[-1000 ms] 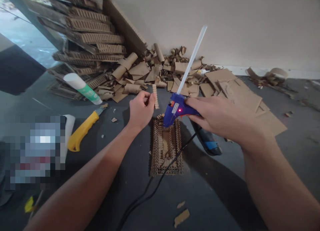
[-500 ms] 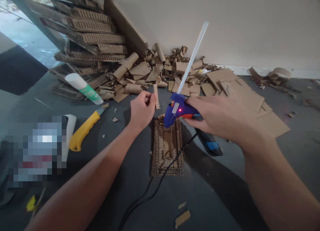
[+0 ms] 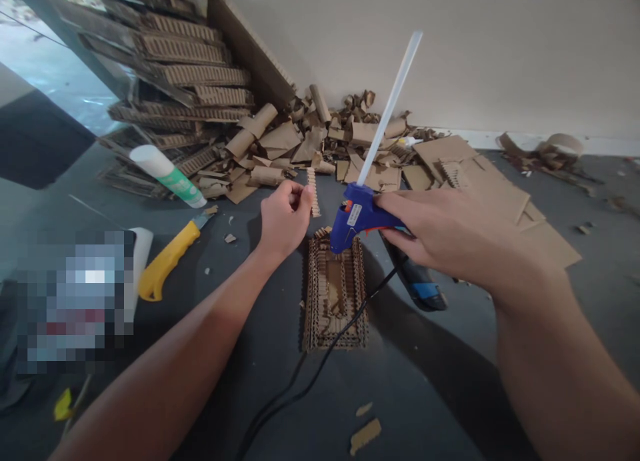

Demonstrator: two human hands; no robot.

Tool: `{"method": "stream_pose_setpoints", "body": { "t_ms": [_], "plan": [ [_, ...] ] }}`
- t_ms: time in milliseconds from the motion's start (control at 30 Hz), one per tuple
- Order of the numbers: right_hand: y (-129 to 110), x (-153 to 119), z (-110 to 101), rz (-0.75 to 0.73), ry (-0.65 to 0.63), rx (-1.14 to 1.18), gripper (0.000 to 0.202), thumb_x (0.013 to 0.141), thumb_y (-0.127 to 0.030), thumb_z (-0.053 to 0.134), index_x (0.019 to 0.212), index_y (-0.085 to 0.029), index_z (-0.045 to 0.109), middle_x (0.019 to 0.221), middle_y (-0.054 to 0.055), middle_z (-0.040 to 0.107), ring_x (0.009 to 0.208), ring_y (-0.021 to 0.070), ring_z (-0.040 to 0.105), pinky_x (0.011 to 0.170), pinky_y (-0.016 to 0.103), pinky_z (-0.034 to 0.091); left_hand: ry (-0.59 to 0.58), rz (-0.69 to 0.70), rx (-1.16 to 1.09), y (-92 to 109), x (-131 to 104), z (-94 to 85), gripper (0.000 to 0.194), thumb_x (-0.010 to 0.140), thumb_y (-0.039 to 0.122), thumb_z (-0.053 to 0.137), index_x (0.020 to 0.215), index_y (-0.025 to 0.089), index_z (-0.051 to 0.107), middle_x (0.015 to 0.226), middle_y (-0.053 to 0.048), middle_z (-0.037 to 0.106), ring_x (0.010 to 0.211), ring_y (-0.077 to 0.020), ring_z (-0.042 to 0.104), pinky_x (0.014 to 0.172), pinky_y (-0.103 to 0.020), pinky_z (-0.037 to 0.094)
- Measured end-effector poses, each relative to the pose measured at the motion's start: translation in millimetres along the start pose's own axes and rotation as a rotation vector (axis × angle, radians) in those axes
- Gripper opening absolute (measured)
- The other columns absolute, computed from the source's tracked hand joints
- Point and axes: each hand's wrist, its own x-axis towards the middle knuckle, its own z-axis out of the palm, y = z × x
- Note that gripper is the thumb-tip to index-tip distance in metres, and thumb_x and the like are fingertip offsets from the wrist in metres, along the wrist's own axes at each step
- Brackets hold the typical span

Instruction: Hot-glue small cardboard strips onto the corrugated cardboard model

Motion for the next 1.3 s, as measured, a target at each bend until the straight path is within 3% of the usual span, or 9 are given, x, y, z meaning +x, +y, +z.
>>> {"method": "stream_pose_setpoints", "body": {
  "t_ms": [200, 433, 667, 833, 967, 1100, 1200, 1300],
  "plan": [
    [1, -1, 2, 0.01, 0.024, 0.003, 0.017, 0.097, -0.025, 0.05, 0.106, -0.016, 0.06, 0.077, 0.007, 0.064, 0.061, 0.0193, 0.054, 0.053, 0.028, 0.028, 0.003, 0.009, -0.009, -2, 1, 0.8, 0.026, 0.094, 0.04, 0.055, 0.075, 0.022, 0.054, 0.055, 0.002, 0.06, 0.052, -0.0133, 0.055, 0.051, -0.026, 0.039],
    [0, 3, 3, 0.057, -0.017, -0.006, 0.028, 0.093, -0.041, 0.059, 0.105, -0.016, 0.061, 0.071, 0.005, 0.061, 0.054, 0.0171, 0.049, 0.048, 0.027, 0.025, -0.002, 0.001, 0.007, 3, 0, -1.4, 0.028, 0.094, 0.039, 0.055, 0.072, 0.023, 0.051, 0.051, 0.003, 0.056, 0.048, -0.0125, 0.051, 0.049, -0.026, 0.036],
    [1, 2, 0, 0.018, -0.032, 0.047, 0.021, 0.098, -0.028, 0.049, 0.11, -0.015, 0.06, 0.074, 0.006, 0.061, 0.056, 0.0172, 0.05, 0.048, 0.027, 0.027, -0.025, 0.041, 0.058, 6, -2, -1.8, 0.028, 0.09, 0.035, 0.06, 0.067, 0.022, 0.052, 0.052, 0.003, 0.059, 0.048, -0.0122, 0.053, 0.053, -0.027, 0.04],
    [4, 2, -2, 0.011, -0.068, 0.104, 0.025, 0.1, -0.028, 0.045, 0.113, -0.013, 0.06, 0.08, 0.009, 0.065, 0.061, 0.018, 0.054, 0.05, 0.027, 0.03, -0.11, 0.016, 0.15, 9, 1, -3.4, 0.015, 0.08, 0.023, 0.069, 0.076, 0.022, 0.055, 0.051, 0.005, 0.056, 0.049, -0.0131, 0.053, 0.057, -0.029, 0.042],
    [3, 2, -1, 0.001, -0.04, 0.103, 0.025, 0.097, -0.037, 0.054, 0.106, -0.015, 0.062, 0.076, 0.006, 0.065, 0.058, 0.0169, 0.052, 0.05, 0.026, 0.029, -0.119, 0.039, -0.008, 32, 9, -14.9, 0.009, 0.085, 0.023, 0.065, 0.078, 0.021, 0.06, 0.066, 0.001, 0.062, 0.057, -0.0123, 0.055, 0.053, -0.026, 0.043],
    [1, 1, -2, -0.029, -0.019, 0.119, 0.021, 0.093, -0.034, 0.058, 0.103, -0.017, 0.064, 0.072, 0.004, 0.065, 0.056, 0.0158, 0.052, 0.05, 0.027, 0.027, -0.274, 0.076, -0.21, 68, 14, -34.1, 0.031, 0.098, 0.043, 0.054, 0.087, 0.019, 0.07, 0.081, -0.005, 0.072, 0.073, -0.0152, 0.066, 0.058, -0.025, 0.049],
    [-2, 2, -2, -0.076, -0.016, 0.12, 0.022, 0.092, -0.032, 0.06, 0.106, -0.017, 0.064, 0.075, 0.004, 0.066, 0.058, 0.016, 0.055, 0.05, 0.027, 0.026, -0.324, 0.056, -0.255, 87, 13, -45.3, 0.036, 0.093, 0.052, 0.062, 0.088, 0.018, 0.073, 0.082, -0.006, 0.074, 0.078, -0.0172, 0.07, 0.063, -0.025, 0.053],
    [-6, 3, -1, -0.099, -0.026, 0.097, 0.023, 0.09, -0.032, 0.062, 0.107, -0.016, 0.064, 0.079, 0.005, 0.068, 0.061, 0.0164, 0.058, 0.051, 0.027, 0.026, -0.327, 0.058, -0.298, 93, 11, -49.8, 0.038, 0.085, 0.055, 0.071, 0.092, 0.018, 0.075, 0.085, -0.006, 0.076, 0.08, -0.0184, 0.072, 0.068, -0.027, 0.056]
  ]
}}
